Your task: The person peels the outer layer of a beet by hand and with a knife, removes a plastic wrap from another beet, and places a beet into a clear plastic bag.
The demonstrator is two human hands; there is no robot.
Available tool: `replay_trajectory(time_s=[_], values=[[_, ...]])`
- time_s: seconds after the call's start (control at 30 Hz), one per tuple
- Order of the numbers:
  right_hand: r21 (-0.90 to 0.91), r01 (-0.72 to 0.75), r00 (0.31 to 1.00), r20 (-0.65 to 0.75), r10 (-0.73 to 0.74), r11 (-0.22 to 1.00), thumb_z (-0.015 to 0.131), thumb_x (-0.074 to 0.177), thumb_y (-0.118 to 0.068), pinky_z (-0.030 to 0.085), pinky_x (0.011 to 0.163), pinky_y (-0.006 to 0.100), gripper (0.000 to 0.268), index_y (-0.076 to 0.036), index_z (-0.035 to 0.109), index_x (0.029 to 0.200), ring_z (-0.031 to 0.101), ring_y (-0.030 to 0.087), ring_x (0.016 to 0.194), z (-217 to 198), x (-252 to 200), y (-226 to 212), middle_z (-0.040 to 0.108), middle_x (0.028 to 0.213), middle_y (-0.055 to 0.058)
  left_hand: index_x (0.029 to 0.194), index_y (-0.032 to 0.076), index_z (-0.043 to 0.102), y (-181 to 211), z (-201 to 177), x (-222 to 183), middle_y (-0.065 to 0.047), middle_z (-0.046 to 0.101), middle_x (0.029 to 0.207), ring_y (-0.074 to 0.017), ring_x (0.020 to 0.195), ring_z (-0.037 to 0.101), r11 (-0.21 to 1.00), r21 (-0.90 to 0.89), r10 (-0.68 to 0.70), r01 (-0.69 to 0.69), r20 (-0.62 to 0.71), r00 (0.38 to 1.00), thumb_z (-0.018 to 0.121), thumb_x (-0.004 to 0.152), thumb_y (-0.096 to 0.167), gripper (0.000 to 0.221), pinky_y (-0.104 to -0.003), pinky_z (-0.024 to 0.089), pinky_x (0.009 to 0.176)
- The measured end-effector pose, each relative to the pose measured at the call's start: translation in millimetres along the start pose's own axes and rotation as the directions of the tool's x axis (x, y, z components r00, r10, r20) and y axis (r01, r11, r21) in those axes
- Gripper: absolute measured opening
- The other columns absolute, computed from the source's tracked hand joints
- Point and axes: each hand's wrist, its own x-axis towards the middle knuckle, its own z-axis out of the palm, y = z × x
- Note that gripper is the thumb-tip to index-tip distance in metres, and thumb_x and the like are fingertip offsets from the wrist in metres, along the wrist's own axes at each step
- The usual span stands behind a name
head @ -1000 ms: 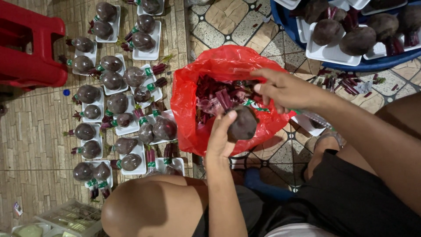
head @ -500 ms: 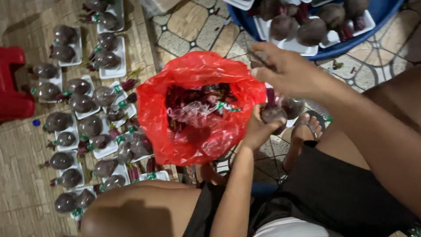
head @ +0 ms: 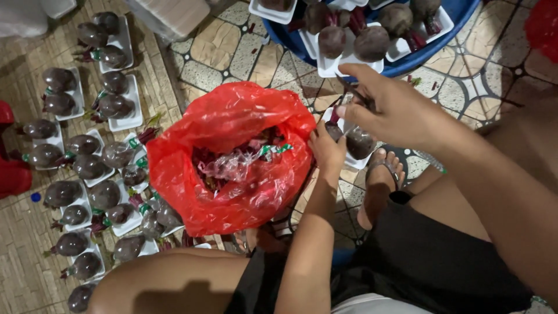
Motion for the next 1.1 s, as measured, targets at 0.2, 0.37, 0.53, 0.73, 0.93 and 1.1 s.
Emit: replay_trajectory(time_s=[0.2, 0.37, 0.53, 0.73, 0.93, 1.1], values=[[-0.020, 0.014, 1.000, 0.005, -0.014, 1.000, 0.051, 0.096, -0.035, 0.052, 0.087, 0.049, 0.070, -0.024, 0.027, 0.160, 0.065, 0.036, 0.113, -4, 2, 8, 0.057, 0.137, 0.024, 0.157, 0.018, 0.033, 37, -20, -2, -0.017, 0.032, 0.155, -0.0393, 0.142, 0.035, 0.969, 0.061, -0.245, 0.238, 0.171, 0.954, 0.068, 0.094, 0.013, 0.072, -0.056, 0.039, 0.114], [-0.037, 0.036, 0.999, -0.006, -0.036, 0.999, 0.052, 0.095, -0.039, 0.050, 0.083, 0.048, 0.070, -0.023, 0.029, 0.159, 0.064, 0.036, 0.114, -5, 5, 12, 0.061, 0.135, 0.020, 0.157, 0.020, 0.036, 44, -24, -8, -0.020, 0.032, 0.152, -0.0404, 0.139, 0.039, 0.974, 0.103, -0.217, 0.200, 0.205, 0.954, 0.066, 0.096, 0.014, 0.069, -0.052, 0.039, 0.115], [-0.035, -0.085, 0.996, 0.038, 0.087, 0.996, 0.050, 0.099, -0.031, 0.057, 0.065, 0.044, 0.066, -0.026, 0.028, 0.161, 0.071, 0.027, 0.067, -13, -5, -9, 0.072, 0.107, 0.020, 0.151, 0.010, 0.038, 63, -8, -38, -0.021, 0.030, 0.152, -0.0368, 0.132, 0.037, 0.954, 0.299, -0.029, -0.020, 0.159, 0.987, 0.068, 0.093, 0.037, 0.070, -0.052, 0.043, 0.102], [-0.009, 0.039, 0.999, -0.018, -0.039, 0.999, 0.054, 0.095, -0.036, 0.049, 0.093, 0.052, 0.068, -0.023, 0.031, 0.157, 0.055, 0.036, 0.130, -6, -3, 12, 0.057, 0.140, 0.020, 0.157, 0.004, 0.016, 38, 34, -47, -0.029, 0.037, 0.137, -0.0521, 0.117, 0.043, 0.894, 0.437, -0.023, -0.096, 0.259, 0.966, 0.073, 0.084, 0.052, 0.104, -0.061, 0.043, 0.095], [0.024, 0.071, 0.997, -0.027, -0.071, 0.997, 0.051, 0.094, -0.037, 0.047, 0.095, 0.052, 0.068, -0.021, 0.030, 0.157, 0.050, 0.036, 0.136, -6, -4, 18, 0.052, 0.149, 0.015, 0.163, 0.013, -0.010, 59, 26, -42, -0.024, 0.038, 0.126, -0.0362, 0.098, 0.054, 0.809, 0.575, -0.114, -0.122, 0.357, 0.927, 0.074, 0.091, 0.043, 0.115, -0.047, 0.052, 0.086], [0.035, 0.096, 0.995, -0.035, -0.095, 0.995, 0.053, 0.096, -0.036, 0.046, 0.100, 0.052, 0.067, -0.018, 0.031, 0.156, 0.053, 0.035, 0.132, -7, -5, 21, 0.050, 0.150, 0.017, 0.161, 0.009, 0.000, 79, 23, -48, -0.029, 0.015, 0.147, -0.0409, 0.109, 0.053, 0.906, 0.415, -0.264, 0.087, 0.390, 0.882, 0.059, 0.097, 0.024, 0.088, -0.051, 0.056, 0.086]])
